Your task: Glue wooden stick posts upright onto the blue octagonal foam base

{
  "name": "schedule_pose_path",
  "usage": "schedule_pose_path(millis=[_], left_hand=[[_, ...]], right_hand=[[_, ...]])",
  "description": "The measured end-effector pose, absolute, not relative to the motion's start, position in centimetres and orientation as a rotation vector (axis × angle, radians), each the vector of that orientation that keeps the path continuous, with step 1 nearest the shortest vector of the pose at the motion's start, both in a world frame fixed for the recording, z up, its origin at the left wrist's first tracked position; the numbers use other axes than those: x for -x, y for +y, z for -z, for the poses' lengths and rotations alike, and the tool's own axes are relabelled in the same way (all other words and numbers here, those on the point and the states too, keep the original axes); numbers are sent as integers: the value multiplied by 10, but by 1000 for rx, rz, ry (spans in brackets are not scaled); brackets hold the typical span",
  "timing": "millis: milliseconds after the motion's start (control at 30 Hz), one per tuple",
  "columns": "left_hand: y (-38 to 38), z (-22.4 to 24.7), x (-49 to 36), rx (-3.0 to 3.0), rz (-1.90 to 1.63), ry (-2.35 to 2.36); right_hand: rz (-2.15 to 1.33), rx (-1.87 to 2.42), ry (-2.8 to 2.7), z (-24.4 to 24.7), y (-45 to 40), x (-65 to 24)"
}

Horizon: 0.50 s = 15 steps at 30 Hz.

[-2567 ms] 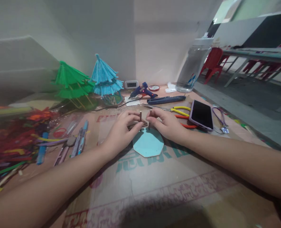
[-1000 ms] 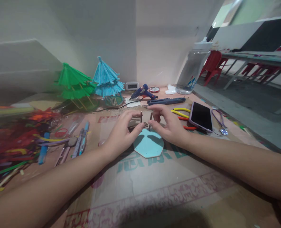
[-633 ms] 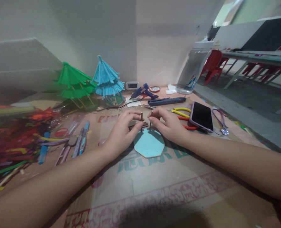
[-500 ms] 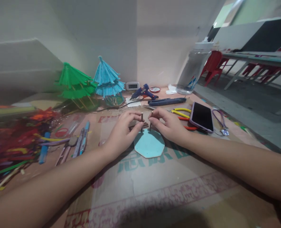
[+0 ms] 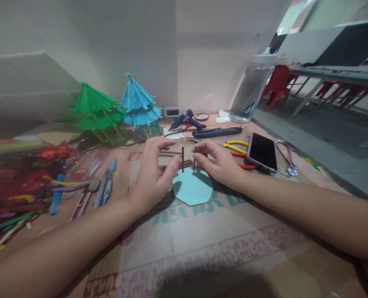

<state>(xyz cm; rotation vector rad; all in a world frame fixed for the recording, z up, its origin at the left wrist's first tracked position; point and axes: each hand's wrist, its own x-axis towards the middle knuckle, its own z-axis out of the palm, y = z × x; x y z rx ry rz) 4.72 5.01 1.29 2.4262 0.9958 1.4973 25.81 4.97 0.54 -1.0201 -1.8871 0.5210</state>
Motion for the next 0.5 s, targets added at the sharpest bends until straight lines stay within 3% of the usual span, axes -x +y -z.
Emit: schedule_pose_path(millis=[233, 500], left_hand=[[13, -23, -45, -3156, -716, 580], [0, 4, -34, -3058, -615, 660]], right_hand=[[-475, 848, -1846, -5, 47, -262], [-441, 863, -1846, -4, 48, -260]])
